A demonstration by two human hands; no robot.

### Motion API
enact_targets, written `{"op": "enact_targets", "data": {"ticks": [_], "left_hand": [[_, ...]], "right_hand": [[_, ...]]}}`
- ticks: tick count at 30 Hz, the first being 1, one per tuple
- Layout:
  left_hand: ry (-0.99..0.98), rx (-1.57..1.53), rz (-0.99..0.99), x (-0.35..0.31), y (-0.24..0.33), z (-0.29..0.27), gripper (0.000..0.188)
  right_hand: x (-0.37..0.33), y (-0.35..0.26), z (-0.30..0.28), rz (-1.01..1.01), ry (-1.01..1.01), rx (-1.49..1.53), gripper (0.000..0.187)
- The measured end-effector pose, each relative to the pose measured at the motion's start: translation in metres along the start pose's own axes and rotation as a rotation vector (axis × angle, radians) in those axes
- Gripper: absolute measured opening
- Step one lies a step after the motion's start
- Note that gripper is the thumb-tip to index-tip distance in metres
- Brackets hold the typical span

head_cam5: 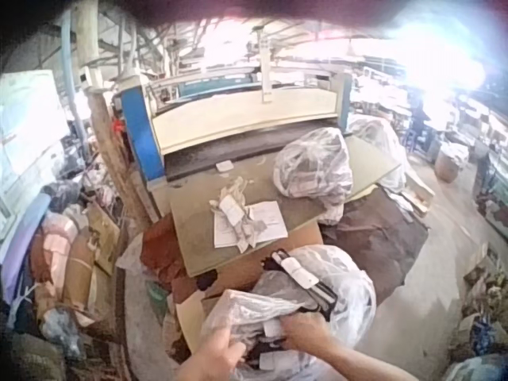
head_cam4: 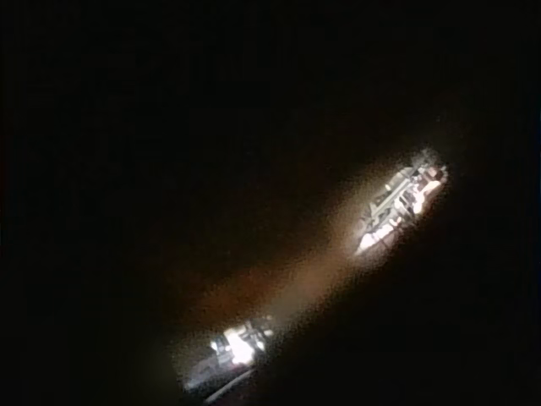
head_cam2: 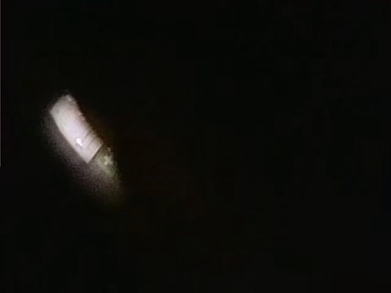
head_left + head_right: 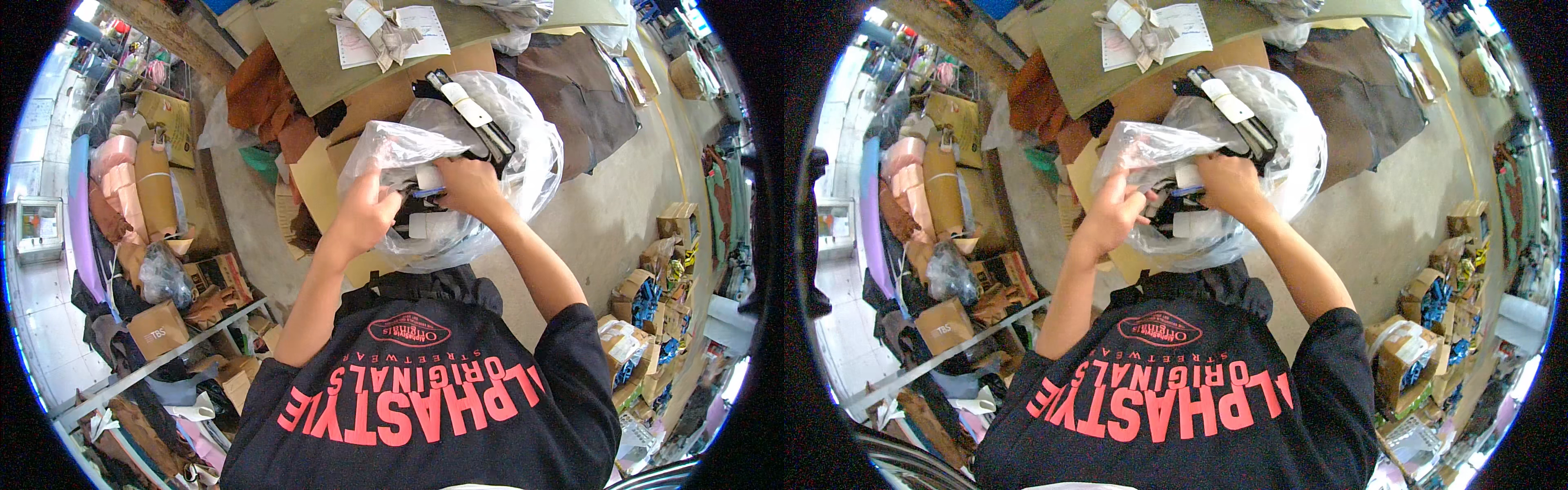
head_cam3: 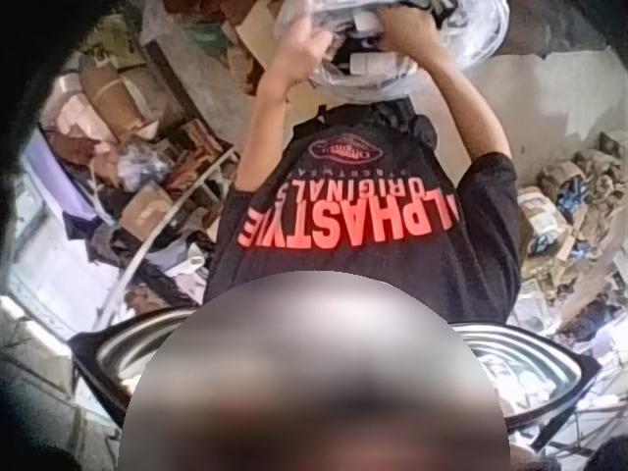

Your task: The person removes small items from a plastic bag, writes on their labels with a pen, and places them back into the bag. The person then ties the bag and hands a document to a seated coworker.

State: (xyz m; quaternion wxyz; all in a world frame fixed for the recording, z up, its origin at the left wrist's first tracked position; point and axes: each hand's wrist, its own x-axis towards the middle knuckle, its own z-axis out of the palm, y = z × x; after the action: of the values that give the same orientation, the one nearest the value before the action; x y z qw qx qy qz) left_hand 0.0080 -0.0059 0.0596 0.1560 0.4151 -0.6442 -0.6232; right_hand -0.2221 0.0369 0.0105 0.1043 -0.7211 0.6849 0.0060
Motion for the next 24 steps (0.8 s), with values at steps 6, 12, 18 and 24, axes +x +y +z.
{"op": "enact_targets", "data": {"ticks": [6,12,18,24], "left_hand": [[-0.324,0.681,0.104,0.009,-0.018,0.026,0.062],[-0.171,0.842,0.112,0.024,-0.058,0.068,0.076],[-0.134,0.912,0.177,0.034,-0.079,0.068,0.075],[0.036,0.750,0.457,0.055,-0.085,0.062,0.069]], "right_hand": [[0.006,0.011,-0.031,0.087,0.072,-0.009,0.029],[0.013,0.016,-0.032,0.076,0.149,-0.026,0.026],[0.023,0.016,-0.027,0.109,0.247,0.035,0.025],[0.027,0.019,-0.025,0.100,0.239,0.021,0.022]]}}
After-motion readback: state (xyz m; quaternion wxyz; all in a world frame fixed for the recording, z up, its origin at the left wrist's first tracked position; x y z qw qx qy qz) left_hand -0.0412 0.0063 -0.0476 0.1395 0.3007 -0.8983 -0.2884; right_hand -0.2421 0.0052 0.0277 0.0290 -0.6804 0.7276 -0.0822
